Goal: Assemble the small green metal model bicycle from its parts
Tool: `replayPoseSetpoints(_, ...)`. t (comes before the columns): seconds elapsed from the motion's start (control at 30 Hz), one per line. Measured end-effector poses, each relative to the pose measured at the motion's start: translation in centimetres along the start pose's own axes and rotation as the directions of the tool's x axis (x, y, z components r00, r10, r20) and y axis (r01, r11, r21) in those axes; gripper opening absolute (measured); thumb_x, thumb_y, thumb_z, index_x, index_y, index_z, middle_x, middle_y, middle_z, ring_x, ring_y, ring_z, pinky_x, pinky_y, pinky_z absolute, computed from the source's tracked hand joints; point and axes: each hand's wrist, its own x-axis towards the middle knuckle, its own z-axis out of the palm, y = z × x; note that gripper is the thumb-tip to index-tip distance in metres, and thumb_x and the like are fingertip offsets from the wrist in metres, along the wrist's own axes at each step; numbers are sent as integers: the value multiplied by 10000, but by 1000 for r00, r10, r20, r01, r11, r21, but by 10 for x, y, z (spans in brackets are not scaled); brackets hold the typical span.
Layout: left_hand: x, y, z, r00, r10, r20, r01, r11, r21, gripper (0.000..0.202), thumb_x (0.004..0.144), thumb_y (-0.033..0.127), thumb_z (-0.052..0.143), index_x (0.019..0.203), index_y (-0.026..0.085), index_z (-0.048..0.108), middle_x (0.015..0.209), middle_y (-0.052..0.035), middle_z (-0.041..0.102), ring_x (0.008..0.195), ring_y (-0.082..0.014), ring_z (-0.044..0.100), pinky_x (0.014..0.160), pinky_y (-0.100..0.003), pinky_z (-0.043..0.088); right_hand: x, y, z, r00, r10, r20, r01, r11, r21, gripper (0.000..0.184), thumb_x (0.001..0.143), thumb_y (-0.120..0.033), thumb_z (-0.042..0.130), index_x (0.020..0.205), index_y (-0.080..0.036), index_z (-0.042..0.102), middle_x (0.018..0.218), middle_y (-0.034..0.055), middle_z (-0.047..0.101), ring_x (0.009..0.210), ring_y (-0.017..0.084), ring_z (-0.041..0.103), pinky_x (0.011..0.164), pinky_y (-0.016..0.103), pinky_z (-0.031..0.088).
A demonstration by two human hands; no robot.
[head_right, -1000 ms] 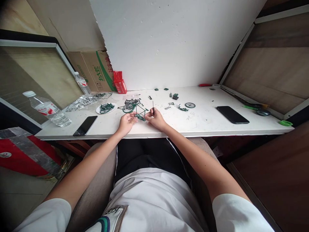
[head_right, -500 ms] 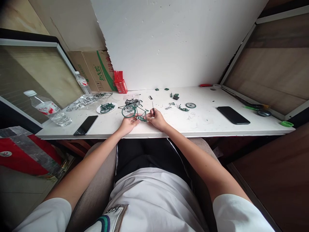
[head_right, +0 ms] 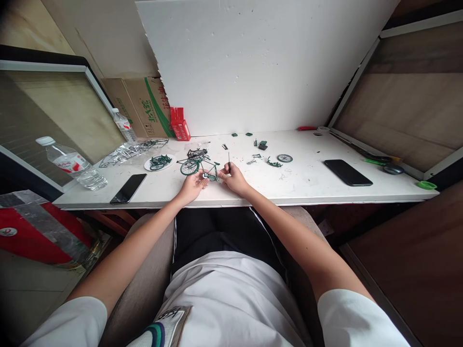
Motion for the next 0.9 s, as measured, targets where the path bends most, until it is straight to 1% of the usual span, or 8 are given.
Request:
replayPoseSetpoints(0.13,0,-2,1,1000,-7,-23,7,1000,3,275,930,341,720,1127,167,639,938,-57,705,720,-129,639,655,-250,517,0,-5,2,999,43,-6,-42,999,30,437,845,-500,710,891,-282,335,890,3,656,859,206,643,619,318,522)
replayPoseSetpoints(0.23,0,-4,1,999,-19,-36,18,1000,-13,309,942,390,723,1127,170,611,939,-63,718,717,-127,645,657,-250,520,-2,-10,4,999,23,-37,-23,1000,8,358,876,-445,647,902,-284,327,955,28,693,931,233,664,637,332,506)
replayPoseSetpoints(0.37,1,-4,0,1000,-10,-18,10,999,-42,378,925,472,753,1101,165,619,931,-73,726,720,-127,646,647,-244,512,-8,-17,4,984,-154,-88,131,966,-225,238,928,-330,568,910,-282,336,1021,62,707,1015,257,654,776,390,497)
replayPoseSetpoints(0.43,2,-3,-1,1000,-13,0,13,998,-55,410,911,514,762,1073,161,631,938,-83,732,724,-128,647,640,-241,508,-12,-20,5,955,-275,-111,224,915,-336,205,942,-276,531,909,-281,329,1023,72,699,1003,261,642,842,422,488)
replayPoseSetpoints(0.53,2,-1,-1,1000,-25,-4,25,998,-65,451,884,558,780,1032,155,642,917,-84,734,704,-126,644,632,-242,509,-16,-24,6,897,-426,-117,340,834,-434,189,948,-227,516,914,-277,337,1026,82,676,985,265,628,918,460,481)
replayPoseSetpoints(0.63,2,1,0,1000,-14,-2,14,998,-68,469,861,573,800,1008,153,652,872,-68,719,694,-132,646,637,-249,518,-20,-25,8,864,-503,-7,435,754,-492,157,948,-210,546,949,-272,402,1019,87,665,979,272,616,914,462,488)
replayPoseSetpoints(0.77,1,0,0,1000,3,5,-2,998,-63,456,865,576,797,988,157,666,866,-66,707,724,-155,670,658,-266,538,-20,-25,10,836,-521,171,514,635,-577,113,952,-212,597,998,-263,507,979,93,654,1047,299,594,904,462,501)
replayPoseSetpoints(0.9,1,-1,-1,1000,-3,3,3,998,-60,440,867,556,802,999,156,675,873,-68,703,722,-160,672,654,-272,536,-19,-21,11,820,-519,242,544,576,-610,115,976,-198,588,935,-261,500,1053,113,696,1140,312,579,938,475,499)
